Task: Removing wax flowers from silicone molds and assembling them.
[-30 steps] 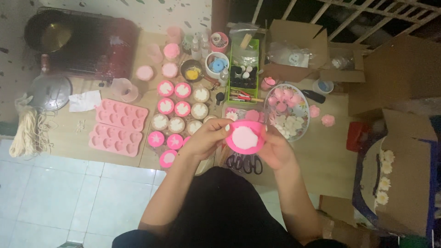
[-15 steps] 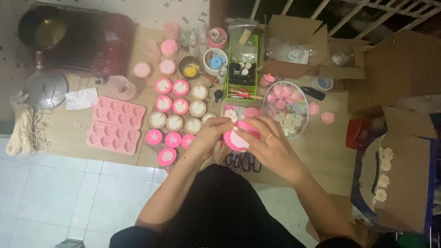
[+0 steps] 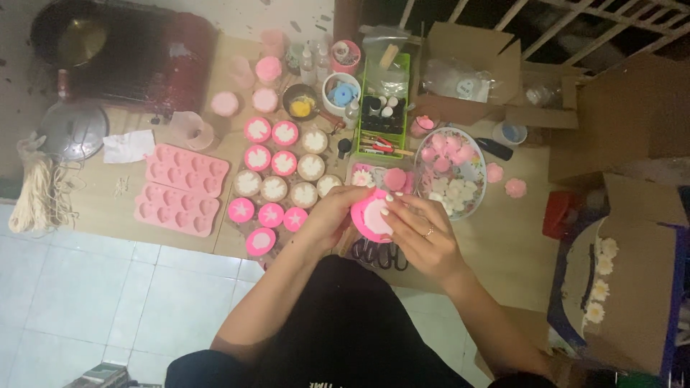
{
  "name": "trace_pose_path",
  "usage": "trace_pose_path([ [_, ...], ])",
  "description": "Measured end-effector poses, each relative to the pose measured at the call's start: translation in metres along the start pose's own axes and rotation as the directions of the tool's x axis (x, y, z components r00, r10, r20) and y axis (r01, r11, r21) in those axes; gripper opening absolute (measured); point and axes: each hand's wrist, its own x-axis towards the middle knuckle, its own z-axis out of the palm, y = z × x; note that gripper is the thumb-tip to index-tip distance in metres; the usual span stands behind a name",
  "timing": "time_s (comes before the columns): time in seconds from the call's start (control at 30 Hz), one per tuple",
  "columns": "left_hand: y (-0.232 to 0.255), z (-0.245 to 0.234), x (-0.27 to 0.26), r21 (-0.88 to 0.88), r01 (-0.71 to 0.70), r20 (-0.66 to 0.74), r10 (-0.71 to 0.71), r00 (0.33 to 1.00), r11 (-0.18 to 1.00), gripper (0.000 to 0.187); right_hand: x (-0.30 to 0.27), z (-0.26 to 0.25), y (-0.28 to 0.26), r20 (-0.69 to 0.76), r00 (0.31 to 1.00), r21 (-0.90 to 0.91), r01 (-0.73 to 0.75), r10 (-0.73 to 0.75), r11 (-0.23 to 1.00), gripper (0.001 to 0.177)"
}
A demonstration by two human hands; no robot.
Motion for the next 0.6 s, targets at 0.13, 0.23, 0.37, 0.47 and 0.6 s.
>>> trace_pose_path([
  [0.13, -0.019, -0.009, 0.013, -0.039, 0.006, 0.002, -0.005, 1.000, 0.999, 0.026, 0.000, -0.004, 0.000, 0.092, 0.993, 0.009, -0.074, 0.072, 0.997, 0.045],
  [0.23, -0.036, -0.025, 0.026, 0.026, -0.053, 0.015, 0.053, 0.998, 0.998, 0.026, 0.001, -0.005, -0.002, 0.135, 0.984, -0.037, -0.108, 0.112, 0.993, 0.049],
  [0.37, -0.028, -0.015, 0.029, 0.071, -0.023, -0.014, 0.024, 1.000, 0.997, 0.026, 0.002, -0.007, 0.003, 0.136, 0.986, -0.075, -0.087, 0.096, 0.993, 0.047],
  [0.47, -0.027, -0.014, 0.035, 0.158, 0.013, -0.079, 0.000, 0.997, 0.987, 0.027, -0.030, 0.012, 0.020, 0.013, 0.970, 0.125, -0.244, 0.244, 0.962, 0.039],
  [0.6, -0.029, -0.035, 0.046, 0.421, -0.060, -0.121, 0.122, 0.985, 0.905, 0.031, -0.066, 0.033, 0.047, 0.149, 0.484, 0.944, -0.330, 0.862, 0.023, 0.037],
])
